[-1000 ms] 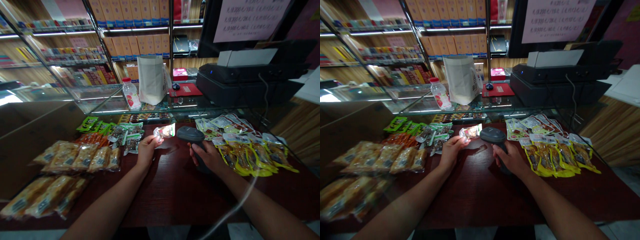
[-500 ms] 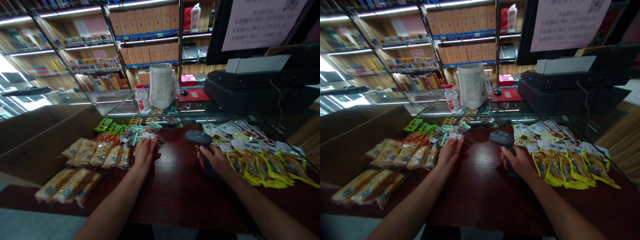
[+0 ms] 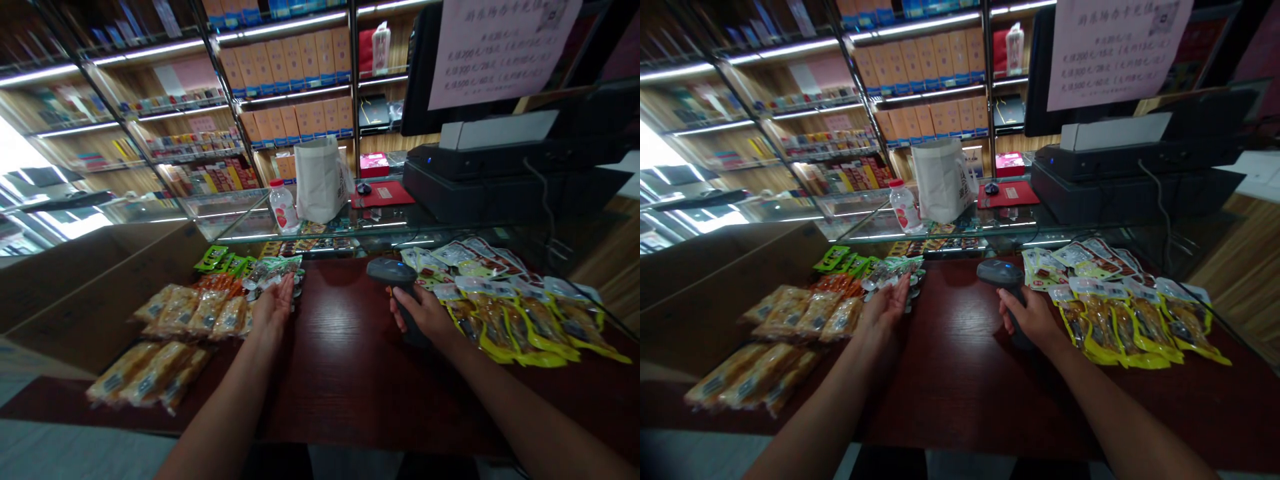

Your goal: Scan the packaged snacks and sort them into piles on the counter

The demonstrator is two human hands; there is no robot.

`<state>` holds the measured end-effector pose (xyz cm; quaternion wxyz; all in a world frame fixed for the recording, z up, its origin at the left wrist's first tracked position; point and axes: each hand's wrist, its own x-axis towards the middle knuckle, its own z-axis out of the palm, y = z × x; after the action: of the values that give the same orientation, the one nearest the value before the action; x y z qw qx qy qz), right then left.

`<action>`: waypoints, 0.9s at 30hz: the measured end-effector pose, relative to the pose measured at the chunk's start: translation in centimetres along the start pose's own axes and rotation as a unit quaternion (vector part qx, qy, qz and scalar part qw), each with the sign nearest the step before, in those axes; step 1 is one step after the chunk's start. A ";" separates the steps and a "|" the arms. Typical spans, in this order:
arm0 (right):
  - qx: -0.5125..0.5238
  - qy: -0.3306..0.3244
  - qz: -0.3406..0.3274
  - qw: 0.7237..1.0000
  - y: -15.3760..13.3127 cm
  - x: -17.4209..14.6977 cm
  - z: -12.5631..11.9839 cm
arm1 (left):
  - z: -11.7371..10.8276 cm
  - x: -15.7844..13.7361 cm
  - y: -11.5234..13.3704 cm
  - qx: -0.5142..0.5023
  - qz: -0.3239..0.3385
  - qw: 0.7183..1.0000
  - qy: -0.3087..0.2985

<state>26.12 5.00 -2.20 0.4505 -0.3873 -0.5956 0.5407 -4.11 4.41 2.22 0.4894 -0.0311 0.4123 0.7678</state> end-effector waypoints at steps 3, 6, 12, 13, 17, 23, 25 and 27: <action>0.001 -0.005 -0.004 1.000 -0.1 0.0 0.0 | -0.2 -0.2 0.9 0.001 -0.040 0.999 -0.022; 0.001 -0.006 -0.011 1.000 -0.3 0.1 0.0 | -0.3 -0.7 1.3 0.014 -0.068 0.997 -0.039; -0.001 -0.001 -0.026 1.000 -0.8 0.3 0.2 | 0.5 -3.1 -2.5 0.129 -0.077 0.984 -0.099; 0.000 0.003 -0.029 1.000 -0.8 0.3 0.2 | 0.6 -3.6 -3.8 0.165 -0.075 0.976 -0.119; 0.016 0.025 -0.042 0.999 -0.9 0.5 0.2 | 1.3 -4.8 -9.3 0.319 -0.050 0.906 -0.273; 0.040 0.055 -0.081 0.994 -2.7 -0.3 0.1 | 3.3 -5.6 -16.4 0.483 0.108 0.731 -0.470; 0.040 0.061 -0.096 0.993 -3.6 -0.6 -0.2 | 4.1 -5.8 -18.0 0.483 0.126 0.729 -0.468; 0.044 0.065 -0.109 0.991 -4.6 -0.8 -0.7 | 4.9 -6.2 -19.2 0.477 0.123 0.735 -0.466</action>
<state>27.15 3.87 2.27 0.5612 -0.3335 -0.5795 0.4879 15.74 6.67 -3.34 0.4721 0.6192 0.4454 0.4419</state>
